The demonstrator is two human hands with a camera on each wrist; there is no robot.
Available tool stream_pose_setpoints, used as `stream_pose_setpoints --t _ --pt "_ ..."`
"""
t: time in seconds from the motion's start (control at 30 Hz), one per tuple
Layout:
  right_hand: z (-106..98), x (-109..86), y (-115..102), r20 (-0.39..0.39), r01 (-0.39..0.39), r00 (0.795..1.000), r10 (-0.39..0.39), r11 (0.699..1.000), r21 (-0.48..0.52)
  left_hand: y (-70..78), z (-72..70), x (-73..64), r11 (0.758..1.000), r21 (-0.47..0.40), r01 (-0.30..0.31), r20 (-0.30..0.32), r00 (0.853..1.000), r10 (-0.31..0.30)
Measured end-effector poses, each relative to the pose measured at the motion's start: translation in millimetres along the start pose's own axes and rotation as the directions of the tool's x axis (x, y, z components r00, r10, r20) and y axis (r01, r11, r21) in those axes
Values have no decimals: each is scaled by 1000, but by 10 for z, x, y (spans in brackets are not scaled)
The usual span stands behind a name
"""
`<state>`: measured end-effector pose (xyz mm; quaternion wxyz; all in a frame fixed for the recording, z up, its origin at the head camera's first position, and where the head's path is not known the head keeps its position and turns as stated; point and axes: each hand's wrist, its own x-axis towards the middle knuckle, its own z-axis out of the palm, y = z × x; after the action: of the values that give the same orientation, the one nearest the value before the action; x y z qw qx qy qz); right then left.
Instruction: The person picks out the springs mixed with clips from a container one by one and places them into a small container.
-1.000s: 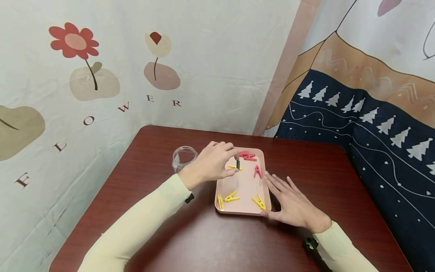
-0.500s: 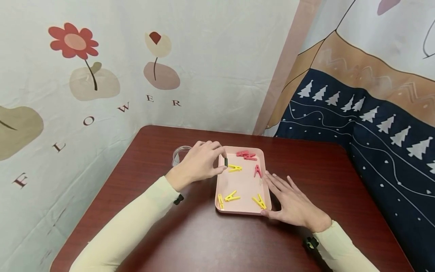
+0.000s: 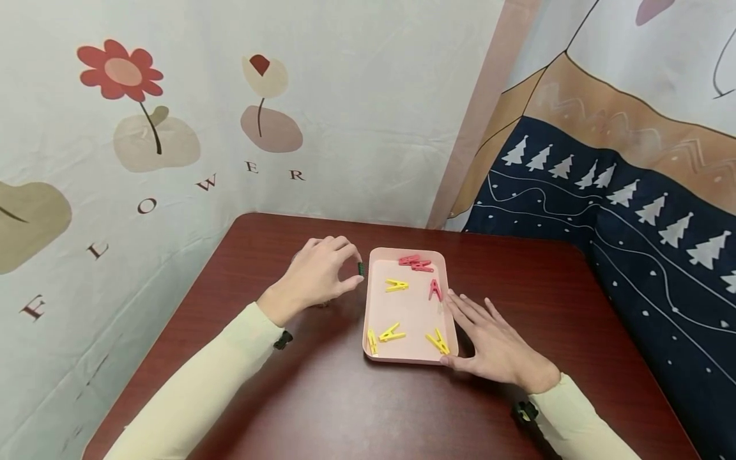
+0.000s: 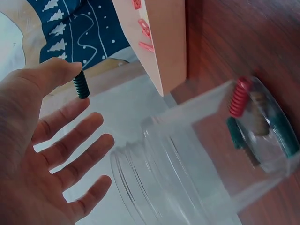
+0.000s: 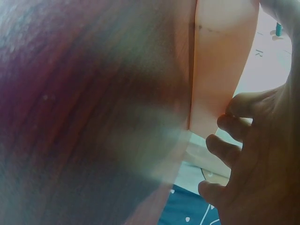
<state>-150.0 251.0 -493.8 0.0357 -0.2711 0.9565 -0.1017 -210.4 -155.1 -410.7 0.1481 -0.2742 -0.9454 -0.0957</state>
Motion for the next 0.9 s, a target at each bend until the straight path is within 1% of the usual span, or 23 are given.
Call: stream_pose_setpoints --t 0.17,0.4,0.63,0.77,0.9 --pt "-5 -5 -6 -1 0 1000 0 1000 5 -106 -31 -83 999 -7 39 -24 999 -39" --pt "-3 -13 -10 -5 -3 1000 3 1000 8 -248 -101 -222 995 -49 91 -68 993 -94" --pt "-8 -21 -22 -4 -7 1000 7 1000 3 -363 -142 -327 985 -48 165 -71 983 -169" --pt "-2 -28 -21 -10 -4 1000 4 1000 9 -408 -169 -374 982 -44 183 -84 979 -186" --pt "1 -25 -18 -18 2 1000 -1 1000 18 -457 -190 -434 978 -60 199 -83 975 -204"
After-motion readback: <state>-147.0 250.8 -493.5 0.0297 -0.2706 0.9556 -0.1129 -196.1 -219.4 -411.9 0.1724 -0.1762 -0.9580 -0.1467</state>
